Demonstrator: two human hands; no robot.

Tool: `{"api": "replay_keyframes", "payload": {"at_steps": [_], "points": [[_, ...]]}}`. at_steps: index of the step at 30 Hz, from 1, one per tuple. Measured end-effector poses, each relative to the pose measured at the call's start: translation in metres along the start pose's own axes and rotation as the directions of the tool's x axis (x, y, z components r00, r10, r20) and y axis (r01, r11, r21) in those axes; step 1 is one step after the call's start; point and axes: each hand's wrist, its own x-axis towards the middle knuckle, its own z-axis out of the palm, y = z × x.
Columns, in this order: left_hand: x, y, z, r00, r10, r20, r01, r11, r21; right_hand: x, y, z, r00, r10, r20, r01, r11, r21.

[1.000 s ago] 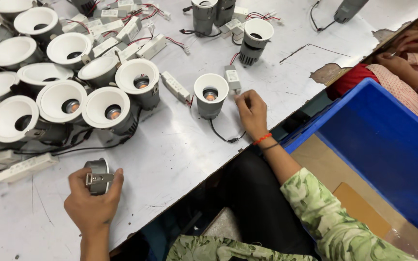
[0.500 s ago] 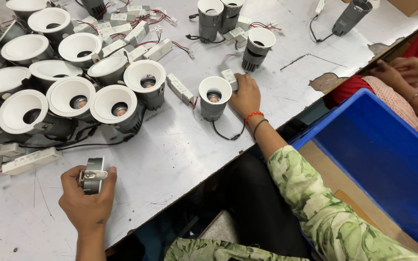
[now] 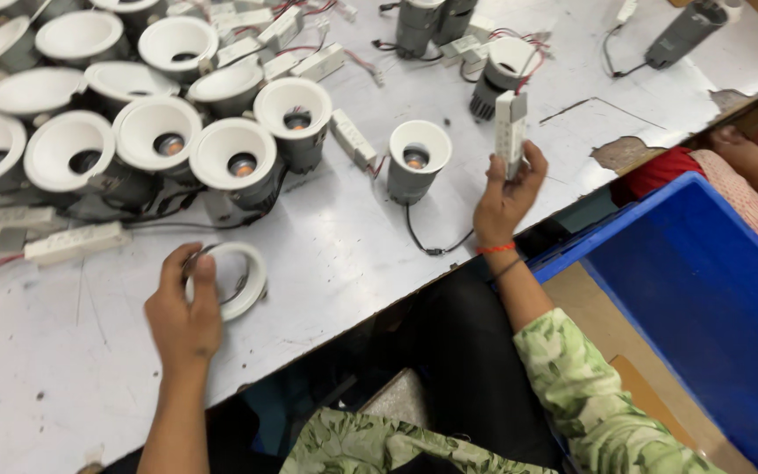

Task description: The person assembles recessed light fixtures by hand. They pick up metal rings from a blue bin, attach them to the light housing, and connect the power driver to the fixture. The person repeats this process for multiple units, placing completed fixtures on the table.

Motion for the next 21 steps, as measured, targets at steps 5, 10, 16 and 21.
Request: {"api": "replay_keyframes", "payload": {"at_steps": [5, 10, 16, 21], "points": [[0.012, -0.009, 0.010, 0.955, -0.283, 0.090, 0.295, 0.935, -0.196, -0.025, -0.066, 0.004, 0.911, -0.321, 0.259, 0.322, 0.946, 0.039], [0.018, -0.002, 0.010, 0.955, -0.259, 0.143, 0.294, 0.888, -0.353, -0.058, -0.116, 0.054, 0.619, -0.348, 0.704, 0.380, 0.917, 0.119], [-0.008, 0.031, 0.017, 0.988, -0.111, 0.111, 0.111, 0.994, 0.004, -0.086, -0.131, 0.086, 0.376, -0.388, 0.842, 0.487, 0.855, 0.177], [-0.024, 0.051, 0.036, 0.959, 0.228, 0.166, -0.261, 0.942, 0.211, -0.101, -0.111, 0.098, 0.386, -0.383, 0.839, 0.492, 0.855, 0.164]]}}
